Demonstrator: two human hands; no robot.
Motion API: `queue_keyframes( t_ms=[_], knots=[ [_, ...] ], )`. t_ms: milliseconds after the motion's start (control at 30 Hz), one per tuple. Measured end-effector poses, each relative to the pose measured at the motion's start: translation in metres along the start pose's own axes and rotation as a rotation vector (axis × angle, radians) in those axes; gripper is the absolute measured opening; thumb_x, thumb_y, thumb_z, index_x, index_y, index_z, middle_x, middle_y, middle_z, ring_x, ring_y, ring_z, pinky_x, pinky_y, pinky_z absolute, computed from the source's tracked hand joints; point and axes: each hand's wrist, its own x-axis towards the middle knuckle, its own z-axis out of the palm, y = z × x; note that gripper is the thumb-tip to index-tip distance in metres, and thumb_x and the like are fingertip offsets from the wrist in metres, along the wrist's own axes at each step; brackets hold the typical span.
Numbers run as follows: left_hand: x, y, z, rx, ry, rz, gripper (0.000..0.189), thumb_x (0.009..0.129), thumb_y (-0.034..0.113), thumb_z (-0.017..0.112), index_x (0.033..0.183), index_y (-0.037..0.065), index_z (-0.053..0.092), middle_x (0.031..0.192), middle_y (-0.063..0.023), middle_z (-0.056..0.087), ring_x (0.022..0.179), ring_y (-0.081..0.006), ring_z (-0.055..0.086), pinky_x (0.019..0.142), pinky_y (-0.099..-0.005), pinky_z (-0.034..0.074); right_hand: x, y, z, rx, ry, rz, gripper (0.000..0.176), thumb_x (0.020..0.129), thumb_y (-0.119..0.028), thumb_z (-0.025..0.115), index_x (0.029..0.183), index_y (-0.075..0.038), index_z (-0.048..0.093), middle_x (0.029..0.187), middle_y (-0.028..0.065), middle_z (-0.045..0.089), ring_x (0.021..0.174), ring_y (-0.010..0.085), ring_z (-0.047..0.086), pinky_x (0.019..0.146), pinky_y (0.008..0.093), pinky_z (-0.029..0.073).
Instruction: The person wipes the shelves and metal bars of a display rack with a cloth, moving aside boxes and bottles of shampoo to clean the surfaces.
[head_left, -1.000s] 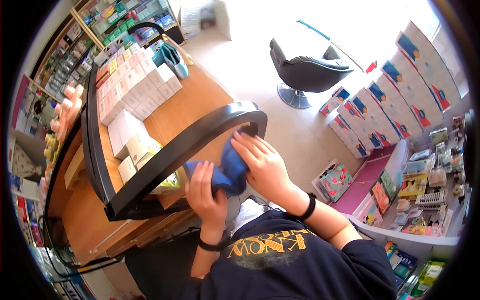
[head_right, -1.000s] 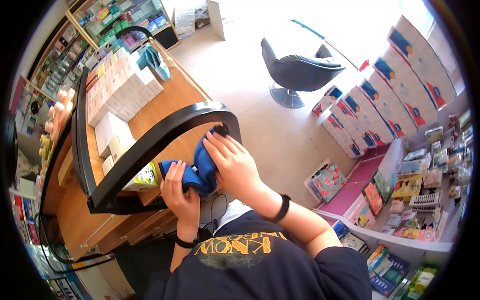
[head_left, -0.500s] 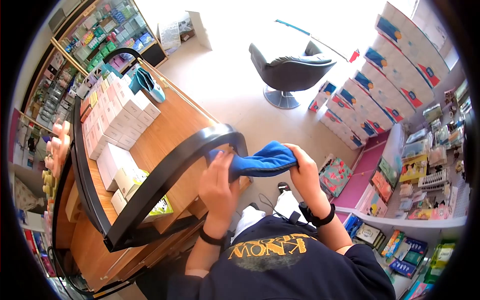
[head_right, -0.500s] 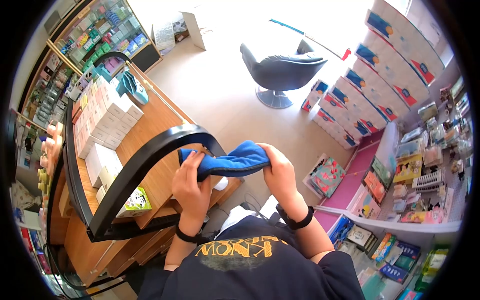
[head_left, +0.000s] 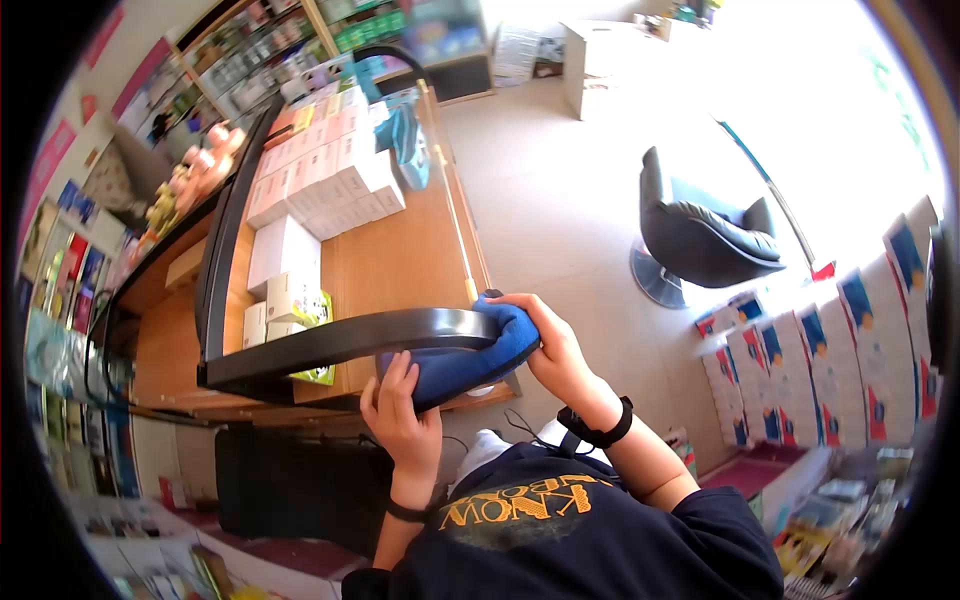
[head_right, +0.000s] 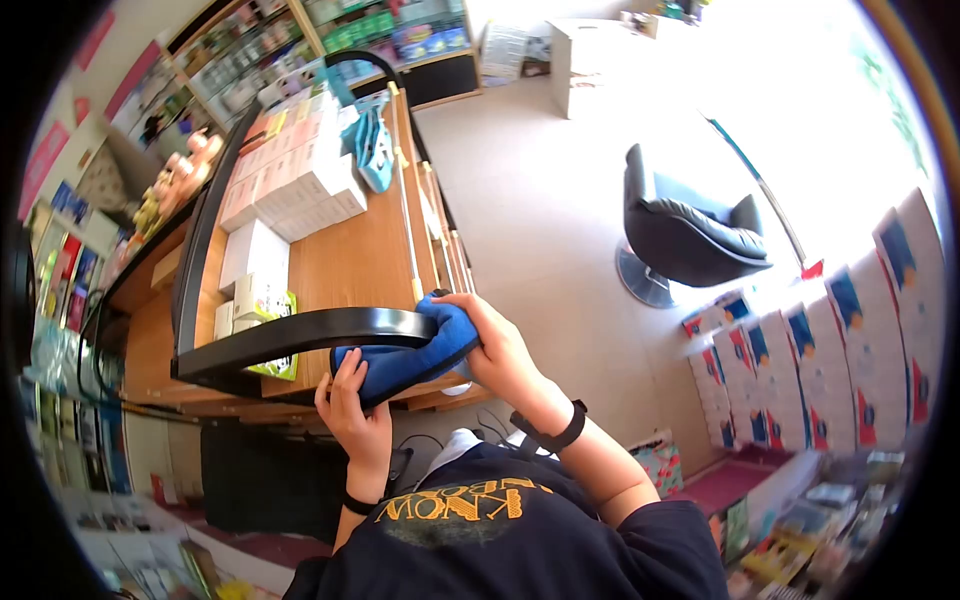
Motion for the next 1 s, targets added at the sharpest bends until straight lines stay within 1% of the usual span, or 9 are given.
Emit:
queue_keyframes(
  t_ms=[233, 300, 467, 767, 833, 867, 900, 933, 1000],
  knots=[
    [-0.01, 0.049, 0.029, 0.153, 0.14, -0.143, 0.036, 0.083, 0.0, 0.068, 0.118, 0.004, 0.069, 0.135, -0.0133, 0.074, 0.13, -0.0307, 0.069, 0.117, -0.0509, 0.041, 0.038, 0.043, -0.022, -0.245, -0.221, -0.21, 0.047, 0.095, 0.004, 0.06, 0.14, -0.011, 0.062, 0.152, 0.0082, 0.066, 0.143, 0.0273, 0.061, 0.128, 0.0524, 0.035],
    [-0.009, 0.056, 0.049, 0.139, 0.252, -0.096, 0.02, 0.094, 0.011, 0.071, 0.113, 0.002, 0.07, 0.127, -0.015, 0.076, 0.125, -0.0315, 0.071, 0.115, -0.0491, 0.042, 0.056, 0.053, -0.026, -0.282, -0.278, -0.27, 0.048, 0.093, 0.003, 0.062, 0.138, -0.012, 0.063, 0.152, 0.0058, 0.065, 0.146, 0.0276, 0.057, 0.127, 0.0527, 0.036],
    [-0.015, 0.052, 0.101, 0.005, 0.395, -0.157, 0.032, 0.102, 0.029, 0.062, 0.119, 0.002, 0.057, 0.126, -0.0191, 0.06, 0.121, -0.0415, 0.053, 0.111, -0.0538, 0.039, 0.067, 0.06, -0.033, -0.199, -0.345, -0.343, 0.045, 0.089, 0.005, 0.063, 0.132, -0.012, 0.065, 0.149, 0.0053, 0.067, 0.146, 0.0262, 0.057, 0.127, 0.054, 0.036],
    [-0.008, 0.042, 0.132, 0.005, 0.568, -0.142, 0.037, 0.101, 0.039, 0.069, 0.117, 0.008, 0.056, 0.126, -0.0129, 0.056, 0.122, -0.034, 0.056, 0.108, -0.0499, 0.043, 0.072, 0.067, -0.046, -0.061, -0.501, -0.39, 0.052, 0.081, 0.007, 0.064, 0.131, -0.011, 0.063, 0.15, 0.0042, 0.066, 0.149, 0.0245, 0.054, 0.129, 0.055, 0.033],
    [-0.023, 0.038, 0.141, 0.048, 0.555, -0.201, 0.047, 0.107, 0.034, 0.062, 0.142, 0.003, 0.054, 0.137, -0.0176, 0.056, 0.135, -0.0372, 0.055, 0.118, -0.0529, 0.043, 0.086, 0.074, -0.046, -0.098, -0.501, -0.408, 0.054, 0.081, 0.006, 0.066, 0.132, -0.011, 0.062, 0.151, 0.0039, 0.064, 0.149, 0.0238, 0.054, 0.129, 0.0549, 0.032],
    [-0.049, 0.02, 0.16, -0.156, 0.634, -0.296, 0.054, 0.108, 0.037, 0.062, 0.148, 0.002, 0.051, 0.138, -0.0155, 0.057, 0.134, -0.0348, 0.056, 0.117, -0.051, 0.045, 0.094, 0.078, -0.046, -0.133, -0.488, -0.42, 0.055, 0.081, 0.006, 0.068, 0.133, -0.011, 0.062, 0.153, 0.0036, 0.063, 0.149, 0.023, 0.055, 0.13, 0.0549, 0.031],
    [-0.098, -0.01, 0.182, -0.552, 0.655, -0.541, 0.052, 0.109, 0.037, 0.062, 0.147, 0.003, 0.052, 0.139, -0.0134, 0.058, 0.133, -0.0308, 0.057, 0.119, -0.0491, 0.045, 0.103, 0.083, -0.046, -0.136, -0.498, -0.433, 0.055, 0.081, 0.006, 0.068, 0.133, -0.011, 0.062, 0.153, 0.0036, 0.063, 0.149, 0.023, 0.055, 0.13, 0.0549, 0.031],
    [-0.107, -0.014, 0.174, -0.549, 0.671, -0.545, 0.052, 0.109, 0.037, 0.062, 0.147, 0.003, 0.052, 0.139, -0.0134, 0.058, 0.133, -0.0308, 0.057, 0.119, -0.0491, 0.045, 0.11, 0.088, -0.045, -0.147, -0.515, -0.471, 0.056, 0.08, 0.004, 0.07, 0.134, -0.011, 0.062, 0.154, 0.0034, 0.062, 0.149, 0.0226, 0.054, 0.13, 0.0548, 0.03],
    [-0.105, -0.005, 0.154, 0.282, 0.343, -0.348, 0.034, 0.111, 0.027, 0.062, 0.135, 0.004, 0.057, 0.134, -0.0111, 0.059, 0.131, -0.0271, 0.058, 0.117, -0.0475, 0.047, 0.121, 0.095, -0.045, -0.125, -0.56, -0.531, 0.061, 0.077, 0.003, 0.069, 0.136, -0.012, 0.061, 0.152, 0.0076, 0.062, 0.15, 0.0265, 0.053, 0.13, 0.0588, 0.031]
  ],
)
